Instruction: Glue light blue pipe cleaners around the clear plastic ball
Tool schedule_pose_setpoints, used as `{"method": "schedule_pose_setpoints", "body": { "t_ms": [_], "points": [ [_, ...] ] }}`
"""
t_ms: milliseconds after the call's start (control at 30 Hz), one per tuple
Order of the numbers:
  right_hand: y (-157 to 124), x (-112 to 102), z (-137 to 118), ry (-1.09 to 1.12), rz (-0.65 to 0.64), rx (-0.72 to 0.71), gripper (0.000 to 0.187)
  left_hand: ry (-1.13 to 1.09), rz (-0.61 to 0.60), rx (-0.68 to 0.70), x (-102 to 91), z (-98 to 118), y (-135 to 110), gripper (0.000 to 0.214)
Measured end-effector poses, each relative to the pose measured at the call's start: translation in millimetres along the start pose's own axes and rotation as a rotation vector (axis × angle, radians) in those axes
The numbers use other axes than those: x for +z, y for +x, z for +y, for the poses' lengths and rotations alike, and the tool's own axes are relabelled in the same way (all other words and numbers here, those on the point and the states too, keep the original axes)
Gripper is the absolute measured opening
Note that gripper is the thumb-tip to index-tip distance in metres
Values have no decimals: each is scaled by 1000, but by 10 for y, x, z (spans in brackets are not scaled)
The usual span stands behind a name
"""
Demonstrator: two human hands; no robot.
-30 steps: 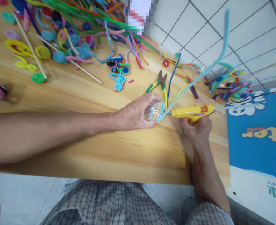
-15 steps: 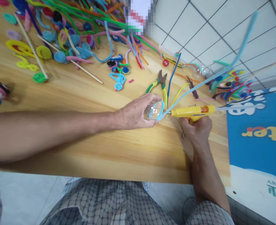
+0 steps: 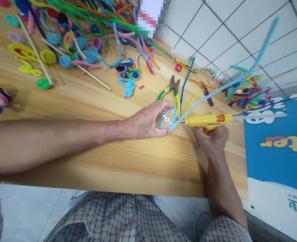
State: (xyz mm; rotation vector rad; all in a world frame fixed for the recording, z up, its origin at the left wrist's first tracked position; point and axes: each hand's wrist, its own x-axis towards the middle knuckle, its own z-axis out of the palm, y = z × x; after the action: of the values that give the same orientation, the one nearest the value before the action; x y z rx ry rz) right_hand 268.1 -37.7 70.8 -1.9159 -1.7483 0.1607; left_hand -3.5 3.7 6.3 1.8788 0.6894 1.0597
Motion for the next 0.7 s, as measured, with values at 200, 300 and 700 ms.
{"method": "schedule_pose_setpoints", "body": {
  "t_ms": [200,300,700],
  "points": [
    [5,1,36,-12,10,-27,15,-2,3,17,6,-17,-2,57],
    [3,14,73,-12,16,-37,13,9,10,35,10,-19,-4,55],
    [-4,21,124,23,27,-71,9,22,17,46,13,-27,-6,55]
  ]
}}
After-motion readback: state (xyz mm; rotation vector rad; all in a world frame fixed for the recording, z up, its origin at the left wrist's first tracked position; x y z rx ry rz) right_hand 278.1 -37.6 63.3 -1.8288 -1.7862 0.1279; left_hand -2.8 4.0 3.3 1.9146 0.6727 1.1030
